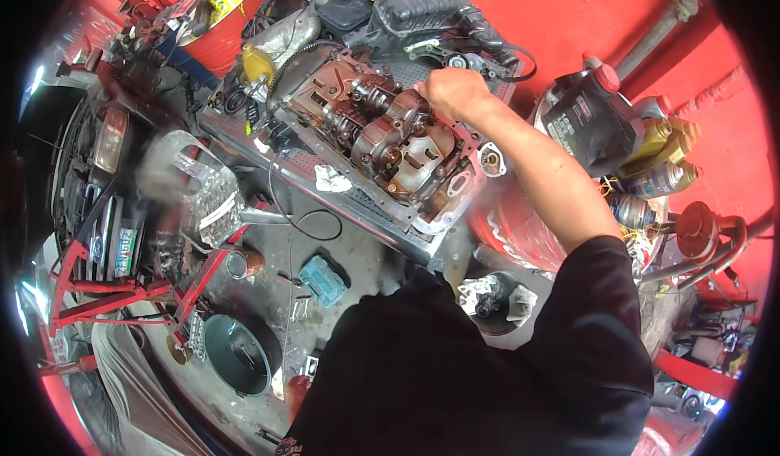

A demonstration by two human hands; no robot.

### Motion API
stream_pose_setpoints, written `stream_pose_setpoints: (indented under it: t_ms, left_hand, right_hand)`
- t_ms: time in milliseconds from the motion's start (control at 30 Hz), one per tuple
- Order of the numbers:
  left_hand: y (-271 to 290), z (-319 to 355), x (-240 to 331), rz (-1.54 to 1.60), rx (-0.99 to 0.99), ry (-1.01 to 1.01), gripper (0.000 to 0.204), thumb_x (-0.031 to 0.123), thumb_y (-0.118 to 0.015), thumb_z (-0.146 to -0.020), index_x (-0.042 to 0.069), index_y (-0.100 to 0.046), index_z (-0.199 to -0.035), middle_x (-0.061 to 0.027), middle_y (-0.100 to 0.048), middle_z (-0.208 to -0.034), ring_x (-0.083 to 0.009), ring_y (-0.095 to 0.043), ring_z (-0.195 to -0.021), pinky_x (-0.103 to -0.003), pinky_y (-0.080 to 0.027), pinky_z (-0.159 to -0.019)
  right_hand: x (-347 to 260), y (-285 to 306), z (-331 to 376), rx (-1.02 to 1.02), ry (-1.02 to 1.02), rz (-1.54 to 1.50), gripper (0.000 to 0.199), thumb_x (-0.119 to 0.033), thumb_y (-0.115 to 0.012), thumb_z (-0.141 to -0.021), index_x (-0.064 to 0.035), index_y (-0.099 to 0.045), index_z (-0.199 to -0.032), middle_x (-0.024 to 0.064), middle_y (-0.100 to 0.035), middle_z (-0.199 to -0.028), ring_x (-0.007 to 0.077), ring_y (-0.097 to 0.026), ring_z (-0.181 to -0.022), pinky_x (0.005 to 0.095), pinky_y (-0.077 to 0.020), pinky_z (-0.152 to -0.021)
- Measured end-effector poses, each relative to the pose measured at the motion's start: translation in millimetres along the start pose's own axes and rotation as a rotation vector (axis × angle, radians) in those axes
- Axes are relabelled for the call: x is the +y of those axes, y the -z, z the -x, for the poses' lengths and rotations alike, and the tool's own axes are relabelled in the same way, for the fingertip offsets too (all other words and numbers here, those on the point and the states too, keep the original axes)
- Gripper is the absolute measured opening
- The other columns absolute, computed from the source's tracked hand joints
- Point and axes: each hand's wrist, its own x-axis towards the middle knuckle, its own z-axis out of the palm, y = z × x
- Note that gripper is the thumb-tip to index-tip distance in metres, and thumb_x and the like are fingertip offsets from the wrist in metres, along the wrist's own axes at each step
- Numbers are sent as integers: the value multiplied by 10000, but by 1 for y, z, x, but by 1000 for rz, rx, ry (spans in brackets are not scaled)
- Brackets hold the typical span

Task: The person handles engine components by removing bolts from a cylinder head, moving a metal pan containing oil, and cleaning individual small parts with a cloth.

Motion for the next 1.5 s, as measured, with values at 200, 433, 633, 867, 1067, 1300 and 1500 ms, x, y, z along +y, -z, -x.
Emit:
stream_pose_setpoints:
  t_ms: [200,433,633,867,1067,1300,1500]
  left_hand:
    - [26,-92,-121,-683,-176,-406,84,122,-619,-895,60,-669,-922,-127,-684,-811,-227,-667,-676,-372,-490,-554]
    - [103,-187,-172,-892,-262,-635,228,277,-606,-888,98,-702,-992,-192,-690,-930,-409,-652,-847,-429,-505,-678]
    - [96,-194,98,-271,-184,86,115,170,-592,-959,62,-599,-999,-96,-641,-723,-167,-586,-534,-295,-423,-411]
    - [102,-267,199,-294,-200,-149,121,98,-634,-903,-5,-613,-963,-82,-642,-741,-144,-594,-562,-284,-454,-448]
    - [49,-284,191,-388,-385,-276,124,79,-645,-895,-19,-613,-964,-98,-650,-762,-148,-602,-587,-296,-464,-475]
    - [64,-282,132,-254,-438,-64,141,57,-656,-871,-17,-600,-977,-117,-656,-809,-170,-609,-595,-300,-464,-463]
    - [122,-238,110,-233,-206,50,129,107,-611,-902,29,-605,-1005,-96,-612,-706,-162,-572,-518,-299,-422,-401]
  right_hand:
    - [-1,-1,45,154,-152,-152,531,-493,-424,-1013,-20,-640,-1121,214,-656,-1072,395,-644,-975,483,-509,-835]
    - [-70,-113,204,356,-340,-578,335,-271,-612,-939,-36,-595,-1177,187,-598,-1204,392,-631,-1024,442,-517,-887]
    - [-138,-229,335,73,-629,-672,385,-216,-648,-909,-24,-587,-1236,214,-598,-1195,342,-659,-908,430,-539,-792]
    - [-187,-197,331,51,-785,-660,471,-219,-632,-920,4,-534,-1324,246,-549,-1267,381,-645,-989,429,-511,-898]
    - [-184,-151,296,217,-878,-572,526,-247,-622,-927,2,-488,-1371,262,-483,-1365,413,-505,-1245,438,-431,-1037]
    - [-153,-100,217,311,-460,-219,579,-327,-656,-915,6,-487,-1357,244,-432,-1453,440,-398,-1339,511,-330,-1114]
    - [-103,-110,194,245,-361,-20,661,-418,-598,-937,35,-443,-1392,247,-436,-1456,477,-329,-1363,507,-318,-1124]
